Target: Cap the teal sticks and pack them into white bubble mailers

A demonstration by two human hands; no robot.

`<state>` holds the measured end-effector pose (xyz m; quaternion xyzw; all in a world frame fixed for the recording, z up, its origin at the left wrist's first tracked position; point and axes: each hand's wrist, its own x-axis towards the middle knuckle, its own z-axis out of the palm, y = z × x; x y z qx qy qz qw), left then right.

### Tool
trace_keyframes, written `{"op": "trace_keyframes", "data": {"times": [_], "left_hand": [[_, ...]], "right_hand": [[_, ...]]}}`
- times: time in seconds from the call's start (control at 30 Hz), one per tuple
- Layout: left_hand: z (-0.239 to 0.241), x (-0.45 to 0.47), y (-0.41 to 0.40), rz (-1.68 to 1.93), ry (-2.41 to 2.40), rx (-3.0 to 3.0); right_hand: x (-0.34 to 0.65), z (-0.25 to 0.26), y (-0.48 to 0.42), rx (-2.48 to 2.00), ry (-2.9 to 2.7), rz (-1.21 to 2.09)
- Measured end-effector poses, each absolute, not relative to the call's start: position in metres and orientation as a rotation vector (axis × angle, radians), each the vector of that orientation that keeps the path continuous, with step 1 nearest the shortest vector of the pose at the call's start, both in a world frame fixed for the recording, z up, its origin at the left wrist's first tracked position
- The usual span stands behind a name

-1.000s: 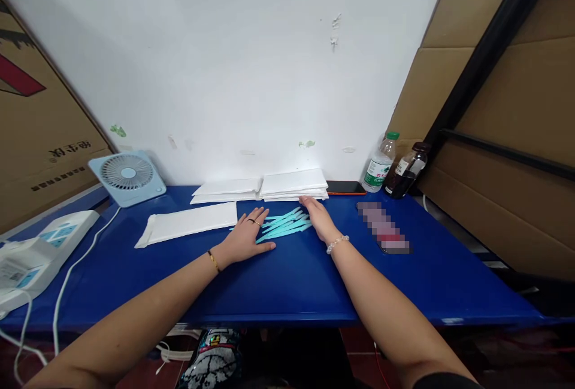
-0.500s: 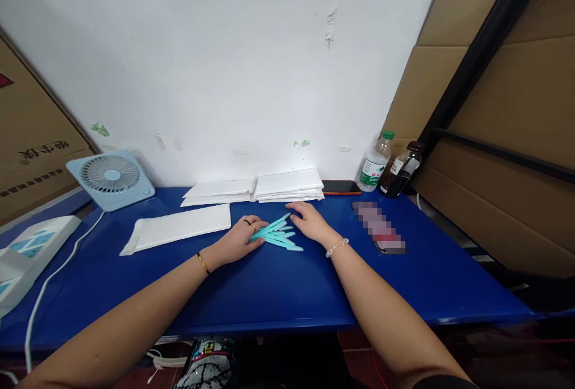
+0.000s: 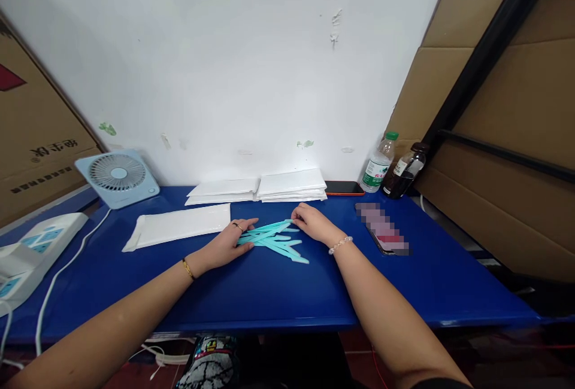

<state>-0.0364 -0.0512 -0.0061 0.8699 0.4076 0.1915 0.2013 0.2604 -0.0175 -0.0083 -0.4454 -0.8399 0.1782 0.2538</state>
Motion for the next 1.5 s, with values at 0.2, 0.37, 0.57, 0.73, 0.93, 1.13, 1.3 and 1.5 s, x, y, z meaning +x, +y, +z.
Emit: {"op": "trace_keyframes", "data": {"times": [0.2,0.37,0.57,0.73,0.93,1.13,1.3,1.5], "left_hand": [[-0.002,-0.031,-0.055,0.498,1.097,2.418],[-0.002,-0.027,-0.058,0.485,1.081,2.416],[0.0,-0.035,-0.064,0.577,1.203,2.462],[-0.007,-0.048,-0.078,0.584,1.255,2.448],[-0.015,-0.028,-0.066,0.548,1.165,2.456],[-0.008,-0.009,-0.051,0.529,1.067,2.574],[-0.007,-0.01,-0.06,0.558,1.092,2.59],[0.014,-0.012,-0.042,0.905,1.312,2.563]], "right_hand": [[0.28,-0.003,-0.015,-1.271,-1.925,0.778],[0.274,-0.003,-0.014,-1.109,-1.581,1.04],[0.264,-0.005,-0.017,-1.063,-0.989,1.169],[0.249,-0.021,-0.056,-1.109,-0.815,1.048],[0.226,-0.036,-0.079,-1.147,-0.834,0.983],[0.199,-0.029,-0.048,-0.995,-0.821,1.141],[0.202,-0.025,-0.045,-0.985,-0.934,1.136],[0.223,-0.004,-0.025,-1.095,-1.346,1.032]]}}
